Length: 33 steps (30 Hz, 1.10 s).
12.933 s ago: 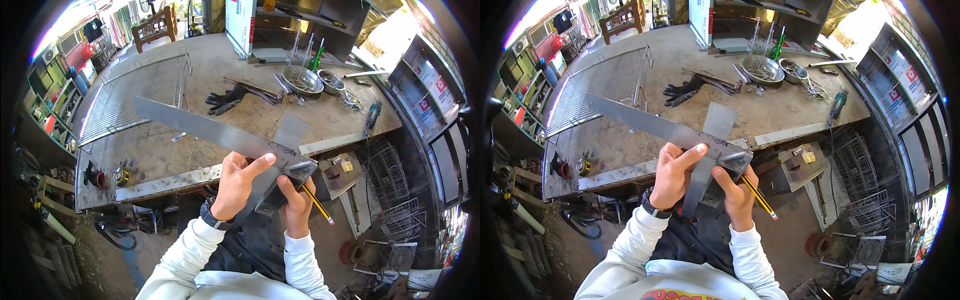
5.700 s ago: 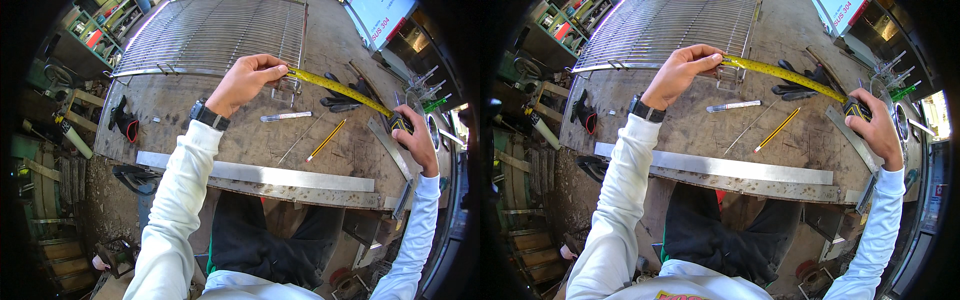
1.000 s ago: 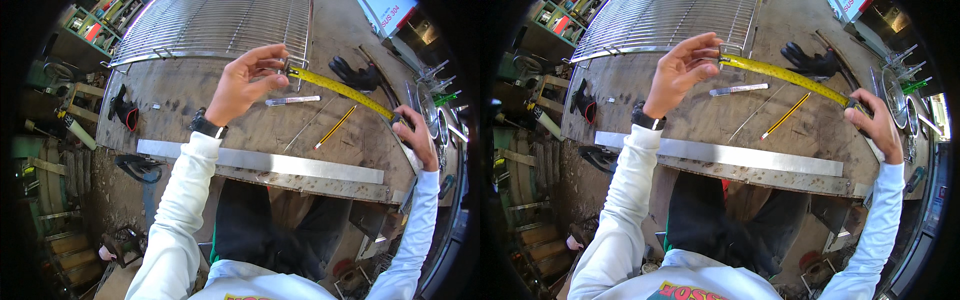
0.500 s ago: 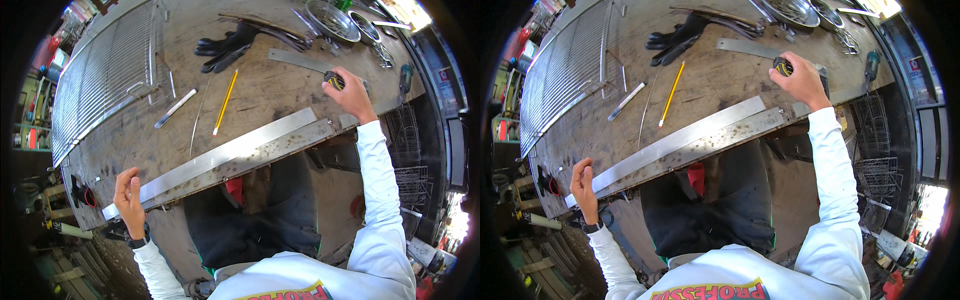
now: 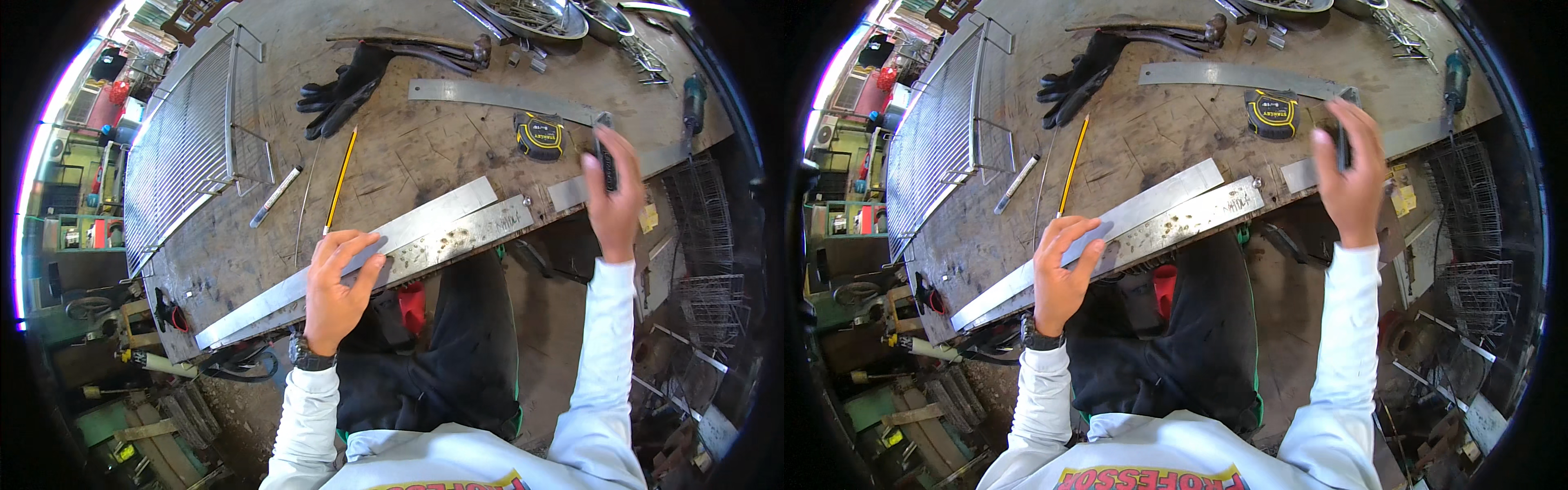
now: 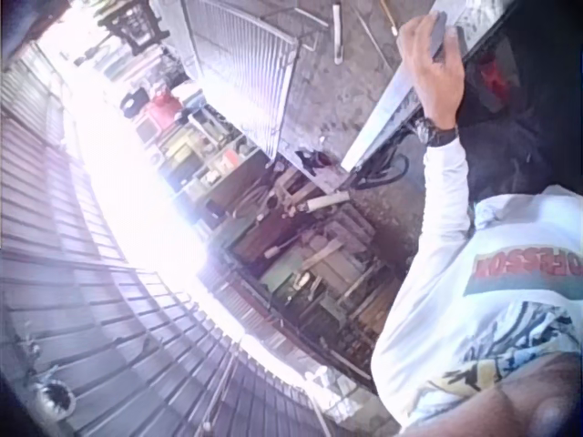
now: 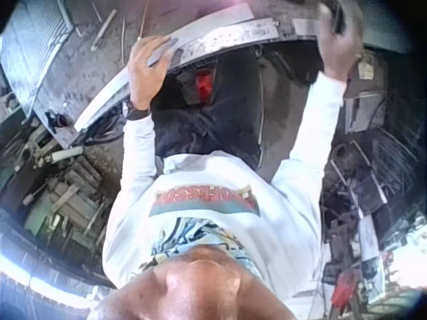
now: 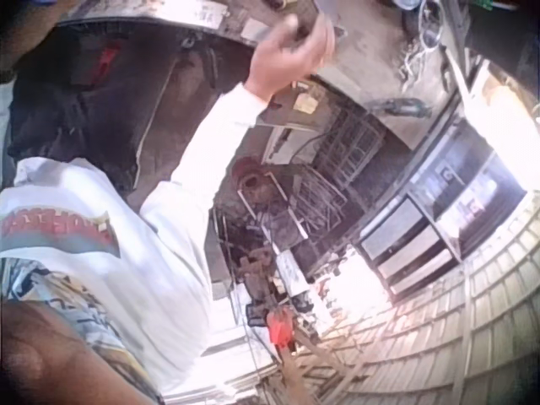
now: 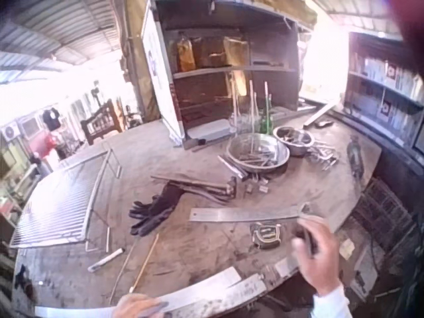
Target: The person measures a flat metal bar with a tape measure and square, then uses a pencil to mark measurement points and lines along the bar. The person repeatedly repositions the square and pencil to mark multiple points on the metal bar.
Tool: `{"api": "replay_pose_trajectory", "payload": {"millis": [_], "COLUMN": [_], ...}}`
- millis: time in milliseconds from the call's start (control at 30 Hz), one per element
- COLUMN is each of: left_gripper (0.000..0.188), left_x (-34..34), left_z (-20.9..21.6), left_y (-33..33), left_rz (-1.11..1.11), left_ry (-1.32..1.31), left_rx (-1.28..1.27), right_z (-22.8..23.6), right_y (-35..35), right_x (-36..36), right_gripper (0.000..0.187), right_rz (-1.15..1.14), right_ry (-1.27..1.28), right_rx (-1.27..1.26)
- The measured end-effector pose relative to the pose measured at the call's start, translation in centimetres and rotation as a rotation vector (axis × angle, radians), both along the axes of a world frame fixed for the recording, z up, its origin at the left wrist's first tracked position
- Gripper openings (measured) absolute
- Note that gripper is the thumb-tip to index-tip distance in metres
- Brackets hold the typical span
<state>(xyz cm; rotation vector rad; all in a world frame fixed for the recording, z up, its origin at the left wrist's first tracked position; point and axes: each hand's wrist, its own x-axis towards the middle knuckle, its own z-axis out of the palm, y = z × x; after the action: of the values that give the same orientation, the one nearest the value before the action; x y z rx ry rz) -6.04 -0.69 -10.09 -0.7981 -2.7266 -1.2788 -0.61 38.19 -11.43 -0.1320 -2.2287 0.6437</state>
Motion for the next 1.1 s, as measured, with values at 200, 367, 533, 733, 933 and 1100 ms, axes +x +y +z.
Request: {"api": "replay_pose_trajectory", "payload": {"millis": [200,367,533,733,933,1100], "left_gripper": [0.040,0.045,0.038,0.024,0.026,0.039], "left_x": [-0.9,-1.8,-2.7,-2.9,-2.5,-0.2], "left_z": [-0.2,-0.9,-0.4,2.1,13.5,28.4], "left_y": [4.0,4.6,4.9,4.0,-0.3,-8.5], "left_rz": [-0.024,-0.058,-0.050,-0.101,-0.035,0.027], "left_ry": [0.019,-0.035,-0.180,-0.113,0.167,0.283], "left_rx": [-0.239,-0.314,-0.285,-0.255,-0.059,0.294], "right_z": [-6.7,-10.5,-9.9,-3.5,-2.3,-4.5], "right_y": [0.8,-3.4,-4.1,2.3,3.6,4.8], "right_x": [13.6,20.6,18.4,6.6,0.3,2.3], "right_gripper": [0.025,0.017,0.019,0.044,0.075,0.071], "right_rz": [-0.310,-0.423,-0.376,-0.451,-0.589,-0.575], "right_ry": [0.019,-0.171,-0.138,-0.201,-0.606,-0.561], "right_rx": [-0.462,-0.637,-0.651,-0.417,-0.052,0.030]}}
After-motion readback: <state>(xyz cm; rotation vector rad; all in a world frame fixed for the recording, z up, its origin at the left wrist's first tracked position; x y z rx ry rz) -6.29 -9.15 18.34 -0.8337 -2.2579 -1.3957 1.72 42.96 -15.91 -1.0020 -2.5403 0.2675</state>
